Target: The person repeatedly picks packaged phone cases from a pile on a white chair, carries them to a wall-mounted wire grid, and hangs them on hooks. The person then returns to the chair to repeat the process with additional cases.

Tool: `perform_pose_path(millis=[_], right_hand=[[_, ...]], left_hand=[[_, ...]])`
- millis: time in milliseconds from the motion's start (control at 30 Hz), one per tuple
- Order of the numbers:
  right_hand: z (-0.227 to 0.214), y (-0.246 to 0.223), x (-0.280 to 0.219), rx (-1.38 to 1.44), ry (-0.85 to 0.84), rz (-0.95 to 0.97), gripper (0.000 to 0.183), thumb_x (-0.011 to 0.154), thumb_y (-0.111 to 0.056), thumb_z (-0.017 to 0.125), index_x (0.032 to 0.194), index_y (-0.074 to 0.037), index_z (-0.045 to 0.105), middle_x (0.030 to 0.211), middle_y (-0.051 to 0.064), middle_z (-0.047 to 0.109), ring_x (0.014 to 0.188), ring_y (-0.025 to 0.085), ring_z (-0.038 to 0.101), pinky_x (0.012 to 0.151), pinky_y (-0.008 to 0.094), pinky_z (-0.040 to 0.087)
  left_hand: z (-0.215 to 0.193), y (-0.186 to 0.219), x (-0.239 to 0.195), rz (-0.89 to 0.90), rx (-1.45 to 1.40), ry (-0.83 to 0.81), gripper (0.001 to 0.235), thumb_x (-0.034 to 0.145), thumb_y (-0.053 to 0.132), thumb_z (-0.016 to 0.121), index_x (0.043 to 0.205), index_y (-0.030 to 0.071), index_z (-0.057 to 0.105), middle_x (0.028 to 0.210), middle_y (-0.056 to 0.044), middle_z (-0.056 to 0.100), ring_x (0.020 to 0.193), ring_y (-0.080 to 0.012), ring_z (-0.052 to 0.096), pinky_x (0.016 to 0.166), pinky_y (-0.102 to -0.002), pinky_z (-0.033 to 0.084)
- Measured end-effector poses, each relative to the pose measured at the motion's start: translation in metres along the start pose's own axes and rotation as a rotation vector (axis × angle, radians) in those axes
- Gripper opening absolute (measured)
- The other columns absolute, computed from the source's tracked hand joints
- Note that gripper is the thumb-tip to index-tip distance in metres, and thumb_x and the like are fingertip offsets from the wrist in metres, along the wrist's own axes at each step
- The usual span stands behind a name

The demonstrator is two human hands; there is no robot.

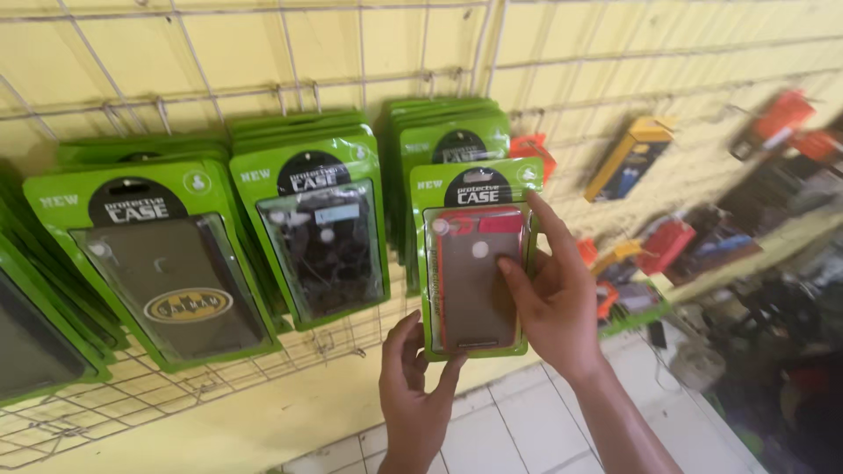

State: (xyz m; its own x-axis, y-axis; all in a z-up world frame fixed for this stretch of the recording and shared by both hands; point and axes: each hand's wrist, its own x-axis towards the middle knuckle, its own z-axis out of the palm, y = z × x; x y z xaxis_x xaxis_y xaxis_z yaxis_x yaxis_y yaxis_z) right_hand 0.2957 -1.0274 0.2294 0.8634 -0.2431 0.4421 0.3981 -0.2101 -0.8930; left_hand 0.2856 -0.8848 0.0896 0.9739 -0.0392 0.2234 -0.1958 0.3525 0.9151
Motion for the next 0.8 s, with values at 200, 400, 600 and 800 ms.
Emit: perform_pose_path(millis=[200, 400, 600, 800], right_hand=[[0.005, 0.004, 0.047, -0.183, 0.03, 0.064, 0.076, 0.099, 0.011, 0.063, 0.167, -0.009, 0.035, 0.108, 0.013, 0.061, 0.09, 0.016, 0.057, 0.073, 0.025, 0.048], [-0.001, 0.005, 0.063, -0.151, -0.101, -0.118, 0.074, 0.093, 0.017, 0.061, 0.16, -0.001, 0.035, 0.144, 0.01, 0.047, 0.118, 0.016, 0.065, 0.087, 0.023, 0.057], [-0.016, 0.01, 0.06, -0.076, -0.18, -0.113, 0.075, 0.092, 0.02, 0.06, 0.161, 0.003, 0.034, 0.145, 0.011, 0.044, 0.132, 0.022, 0.06, 0.102, 0.028, 0.057], [-0.019, 0.013, 0.062, 0.005, -0.195, -0.055, 0.077, 0.09, 0.021, 0.059, 0.16, 0.001, 0.034, 0.147, 0.011, 0.044, 0.128, 0.023, 0.06, 0.091, 0.028, 0.059]], left_hand=[[0.013, -0.003, 0.028, 0.141, -0.043, 0.137, 0.064, 0.08, -0.014, 0.077, 0.138, 0.002, 0.053, 0.128, -0.011, 0.058, 0.124, -0.022, 0.063, 0.099, -0.036, 0.057], [0.03, -0.01, 0.03, 0.227, -0.031, 0.198, 0.065, 0.083, -0.017, 0.076, 0.14, 0.001, 0.053, 0.125, -0.01, 0.055, 0.119, -0.023, 0.065, 0.098, -0.036, 0.058], [0.031, -0.019, 0.013, 0.333, 0.04, 0.167, 0.071, 0.081, -0.022, 0.074, 0.145, -0.003, 0.05, 0.126, -0.013, 0.053, 0.123, -0.025, 0.061, 0.107, -0.037, 0.053], [0.031, -0.01, 0.009, 0.279, -0.007, 0.158, 0.07, 0.082, -0.023, 0.071, 0.145, -0.004, 0.049, 0.124, -0.013, 0.055, 0.122, -0.0268, 0.065, 0.101, -0.039, 0.058]])
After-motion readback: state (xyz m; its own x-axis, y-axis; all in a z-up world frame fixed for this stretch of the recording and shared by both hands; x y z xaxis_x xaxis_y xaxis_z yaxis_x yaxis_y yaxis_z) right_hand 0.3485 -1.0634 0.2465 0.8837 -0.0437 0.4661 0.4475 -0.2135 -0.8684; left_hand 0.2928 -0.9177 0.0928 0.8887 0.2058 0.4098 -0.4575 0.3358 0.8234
